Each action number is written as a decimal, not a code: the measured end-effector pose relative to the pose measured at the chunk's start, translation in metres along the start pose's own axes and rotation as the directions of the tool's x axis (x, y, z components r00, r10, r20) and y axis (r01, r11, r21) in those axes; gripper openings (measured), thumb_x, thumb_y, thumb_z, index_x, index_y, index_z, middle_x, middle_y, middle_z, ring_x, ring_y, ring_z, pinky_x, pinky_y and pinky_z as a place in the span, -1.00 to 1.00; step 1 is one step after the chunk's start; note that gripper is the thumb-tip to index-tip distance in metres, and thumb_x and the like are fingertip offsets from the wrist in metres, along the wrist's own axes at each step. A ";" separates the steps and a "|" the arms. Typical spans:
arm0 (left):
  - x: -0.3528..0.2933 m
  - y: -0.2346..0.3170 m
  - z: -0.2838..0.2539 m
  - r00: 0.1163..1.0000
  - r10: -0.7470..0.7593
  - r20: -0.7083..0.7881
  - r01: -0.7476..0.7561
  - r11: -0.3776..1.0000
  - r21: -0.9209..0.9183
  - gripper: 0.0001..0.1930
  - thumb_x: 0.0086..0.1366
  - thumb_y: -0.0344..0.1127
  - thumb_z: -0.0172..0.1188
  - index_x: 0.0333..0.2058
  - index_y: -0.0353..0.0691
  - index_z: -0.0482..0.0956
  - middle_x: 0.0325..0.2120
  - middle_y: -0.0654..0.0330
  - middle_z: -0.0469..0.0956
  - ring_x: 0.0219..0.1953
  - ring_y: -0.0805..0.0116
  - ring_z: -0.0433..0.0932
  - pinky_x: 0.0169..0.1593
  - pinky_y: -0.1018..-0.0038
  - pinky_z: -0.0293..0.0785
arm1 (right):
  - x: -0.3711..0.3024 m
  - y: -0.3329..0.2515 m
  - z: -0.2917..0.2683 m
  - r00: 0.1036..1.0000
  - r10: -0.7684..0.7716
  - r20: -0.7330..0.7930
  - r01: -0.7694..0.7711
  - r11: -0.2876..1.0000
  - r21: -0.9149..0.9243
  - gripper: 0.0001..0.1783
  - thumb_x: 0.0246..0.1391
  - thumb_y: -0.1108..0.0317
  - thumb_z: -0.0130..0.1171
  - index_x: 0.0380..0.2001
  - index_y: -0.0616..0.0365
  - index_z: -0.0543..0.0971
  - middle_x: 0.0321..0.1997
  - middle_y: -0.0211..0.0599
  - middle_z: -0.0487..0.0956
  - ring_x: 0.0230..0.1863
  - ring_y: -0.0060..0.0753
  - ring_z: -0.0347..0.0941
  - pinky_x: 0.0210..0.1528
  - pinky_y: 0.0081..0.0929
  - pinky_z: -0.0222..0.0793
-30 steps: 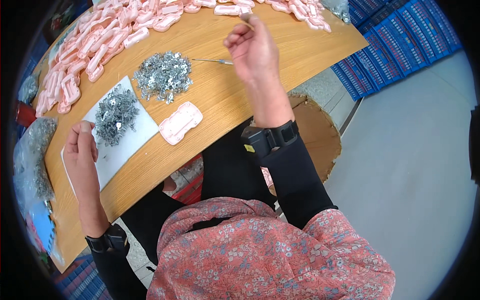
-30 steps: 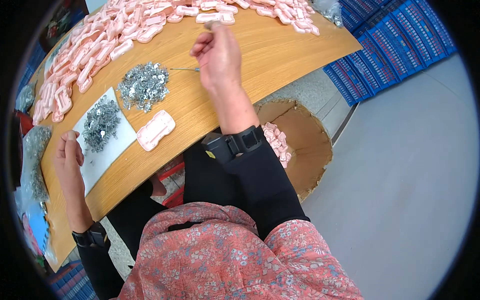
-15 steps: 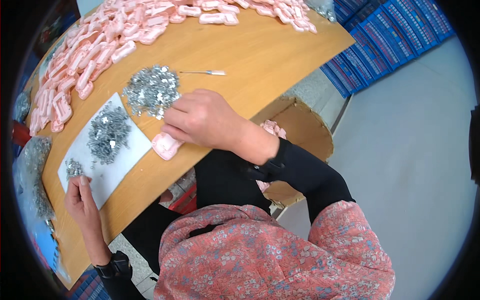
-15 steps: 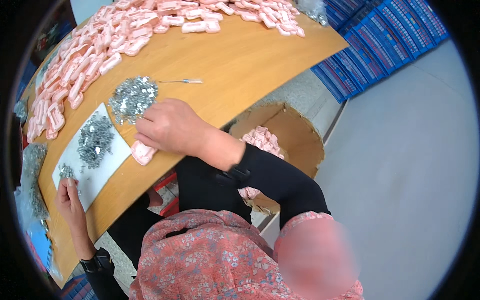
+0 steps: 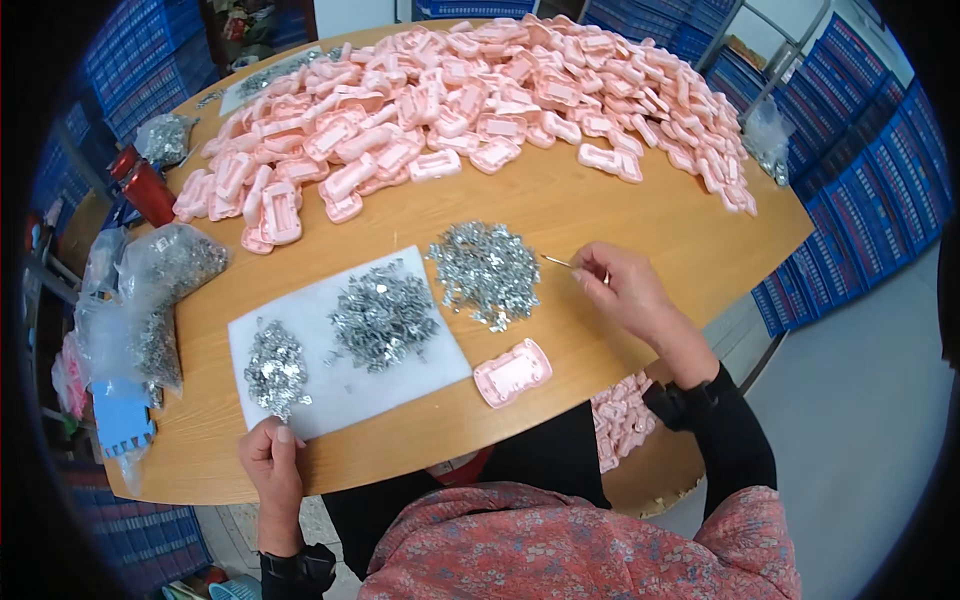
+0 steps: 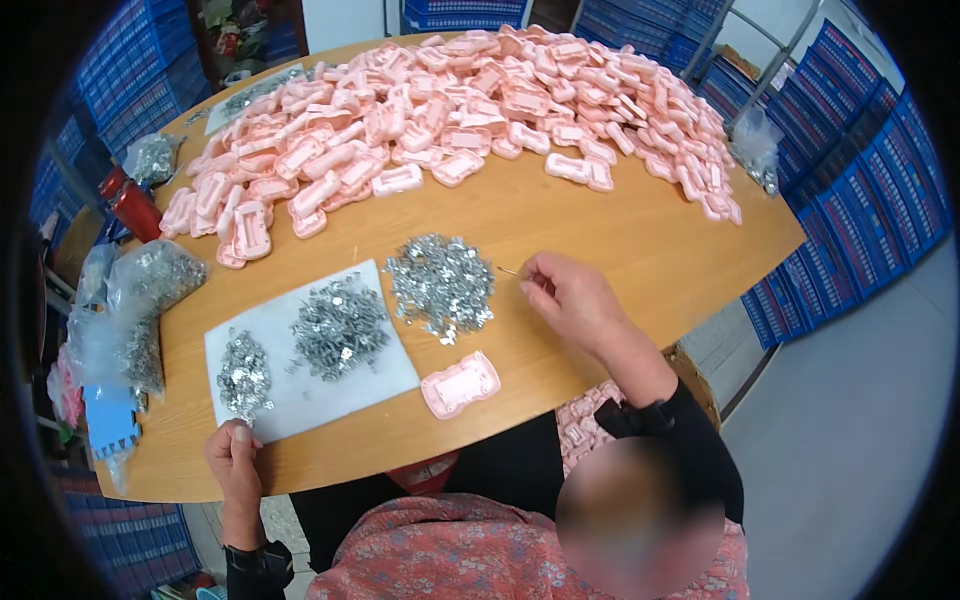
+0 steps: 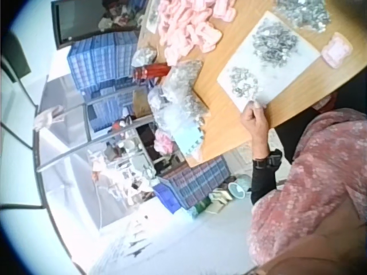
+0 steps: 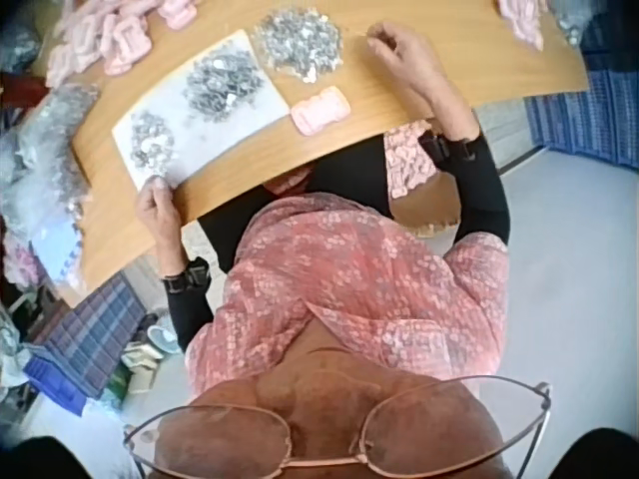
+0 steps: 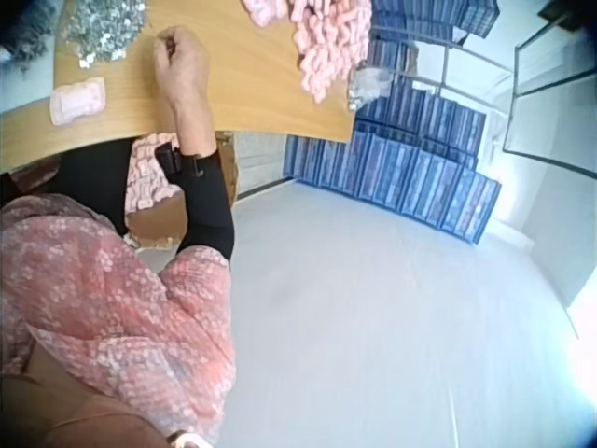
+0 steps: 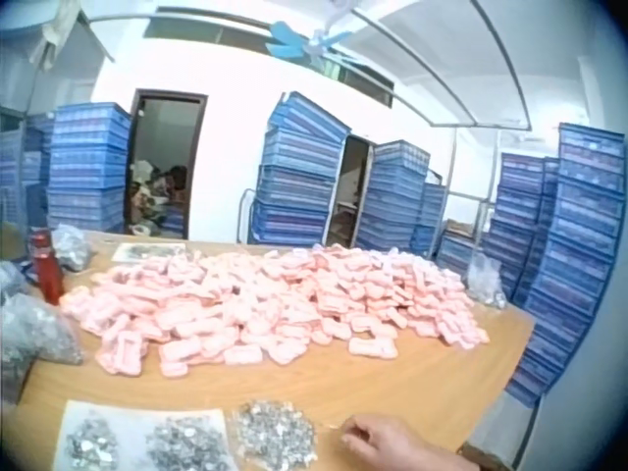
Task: The person assembles small pink plastic components by inserting metal pins into them. They pick up a plastic part, insert a pin from a pile on the table, and place the assembled unit aside. The process is repeated for multiple units.
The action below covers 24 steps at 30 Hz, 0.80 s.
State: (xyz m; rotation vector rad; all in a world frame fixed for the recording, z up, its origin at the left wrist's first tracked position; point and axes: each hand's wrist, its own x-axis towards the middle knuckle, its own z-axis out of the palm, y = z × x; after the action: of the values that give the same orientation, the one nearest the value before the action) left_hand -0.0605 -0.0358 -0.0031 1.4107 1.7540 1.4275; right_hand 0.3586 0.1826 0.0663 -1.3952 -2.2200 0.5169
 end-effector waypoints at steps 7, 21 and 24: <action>0.003 -0.003 -0.001 0.998 -0.035 0.047 0.039 0.996 -0.084 -0.60 0.33 -0.14 0.13 -0.63 -0.25 0.40 -0.68 0.31 0.40 -0.58 0.56 0.28 -0.48 0.54 0.17 | 0.146 0.009 0.044 0.963 -0.265 0.039 0.266 0.932 -0.244 -0.73 0.09 0.38 0.17 -0.12 0.18 0.54 -0.19 -0.09 0.62 -0.12 0.00 0.54 -0.04 -0.22 0.45; 0.004 0.003 -0.001 0.998 0.024 0.059 -0.016 0.989 -0.146 -0.69 0.32 -0.27 0.17 -0.59 -0.29 0.45 -0.64 0.26 0.47 -0.59 0.55 0.35 -0.49 0.56 0.24 | 0.223 -0.030 0.093 0.954 -0.161 0.253 0.264 0.852 -0.452 -0.29 -0.17 0.21 0.36 0.12 0.10 0.40 -0.01 0.01 0.58 0.07 0.08 0.46 0.15 -0.13 0.35; 0.004 0.003 -0.001 0.998 0.043 0.044 -0.037 0.991 -0.127 -0.67 0.33 -0.25 0.16 -0.59 -0.27 0.44 -0.65 0.28 0.45 -0.59 0.55 0.34 -0.48 0.57 0.23 | 0.207 -0.021 0.084 0.964 -0.103 0.244 0.203 0.880 -0.429 -0.25 -0.21 0.16 0.38 0.11 0.14 0.40 -0.04 0.05 0.59 0.00 0.12 0.51 0.08 -0.13 0.41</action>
State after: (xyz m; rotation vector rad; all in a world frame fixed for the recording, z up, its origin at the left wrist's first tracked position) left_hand -0.0617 -0.0332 0.0010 1.4083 1.5863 1.4866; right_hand 0.2177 0.3561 0.0471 -1.4102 -2.7286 0.0935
